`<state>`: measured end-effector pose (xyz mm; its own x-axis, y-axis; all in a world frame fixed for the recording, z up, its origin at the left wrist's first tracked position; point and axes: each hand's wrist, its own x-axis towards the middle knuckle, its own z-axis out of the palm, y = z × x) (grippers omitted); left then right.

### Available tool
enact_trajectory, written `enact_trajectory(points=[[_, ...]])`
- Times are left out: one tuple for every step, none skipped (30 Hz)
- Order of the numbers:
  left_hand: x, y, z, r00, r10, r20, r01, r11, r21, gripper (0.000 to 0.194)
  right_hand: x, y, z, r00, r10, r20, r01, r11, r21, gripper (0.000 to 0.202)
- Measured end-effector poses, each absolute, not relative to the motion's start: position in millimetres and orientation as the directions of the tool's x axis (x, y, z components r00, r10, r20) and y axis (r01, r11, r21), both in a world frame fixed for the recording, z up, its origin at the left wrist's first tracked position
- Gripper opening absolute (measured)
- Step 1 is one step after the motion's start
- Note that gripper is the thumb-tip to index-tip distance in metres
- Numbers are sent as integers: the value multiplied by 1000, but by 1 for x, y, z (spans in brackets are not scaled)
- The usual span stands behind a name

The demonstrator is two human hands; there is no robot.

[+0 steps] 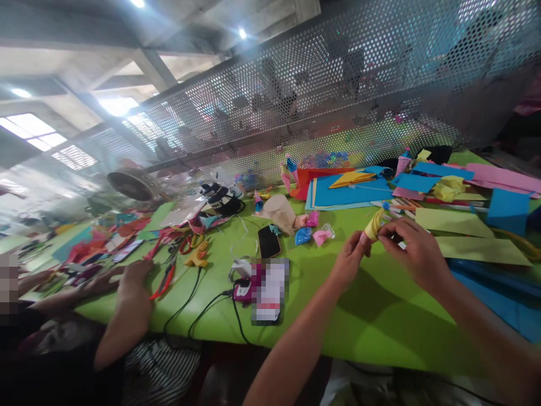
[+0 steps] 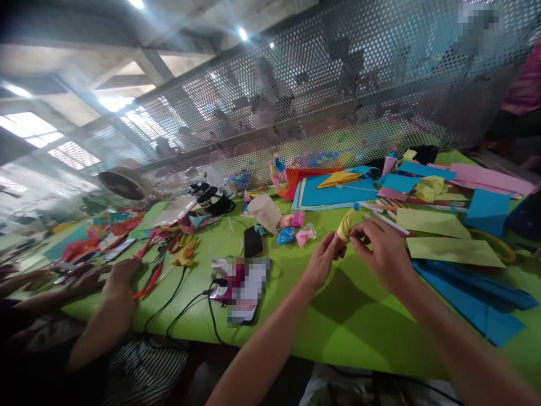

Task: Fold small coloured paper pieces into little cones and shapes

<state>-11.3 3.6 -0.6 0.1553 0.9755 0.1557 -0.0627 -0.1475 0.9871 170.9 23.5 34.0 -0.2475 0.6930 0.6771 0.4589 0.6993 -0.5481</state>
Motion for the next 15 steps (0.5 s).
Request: enact_trajectory(points=[[-11,4,-2,160,976,147,-91,-133,987,52,171,24,34,-249,694,676,460,699,-548,8],[-11,4,-4,168,976,140,-124,-120,985,54,171,24,34,-251,695,674,459,698,-549,8],[-10,5,-6,177,975,135,-159,-107,981,55,172,25,33,-254,697,670,457,697,-552,7],[-10,5,-7,186,974,132,-190,-97,977,55,172,25,33,-255,701,665,457,694,-557,7],[-10,6,-8,193,973,130,-212,-88,973,55,172,25,33,-258,706,660,456,691,-561,7],[-10,6,-9,197,972,126,-220,-82,972,55,172,25,33,-261,710,654,455,688,-566,7],[-10,6,-9,194,973,122,-211,-80,974,54,172,25,33,-260,714,650,454,685,-570,7],[-10,6,-9,187,975,121,-185,-86,979,53,172,25,34,-254,714,652,453,684,-573,6],[-10,6,-8,174,977,125,-148,-100,984,52,172,24,35,-242,712,659,448,685,-575,5],[-10,6,-7,159,978,135,-104,-119,987,51,172,23,35,-227,707,669,439,688,-578,5],[-11,5,-6,142,979,148,-57,-141,988,49,172,23,36,-212,702,680,424,693,-583,4],[-11,5,-6,126,978,164,-12,-164,986,47,172,22,37,-203,697,687,407,699,-588,4],[-11,4,-5,115,977,178,30,-183,983,46,172,21,38,-204,696,689,391,703,-594,3],[-10,4,-5,105,976,191,69,-199,978,44,172,21,38,-209,697,686,381,704,-599,3],[-10,4,-5,94,975,203,108,-212,971,43,172,20,38,-214,701,680,377,702,-604,4]])
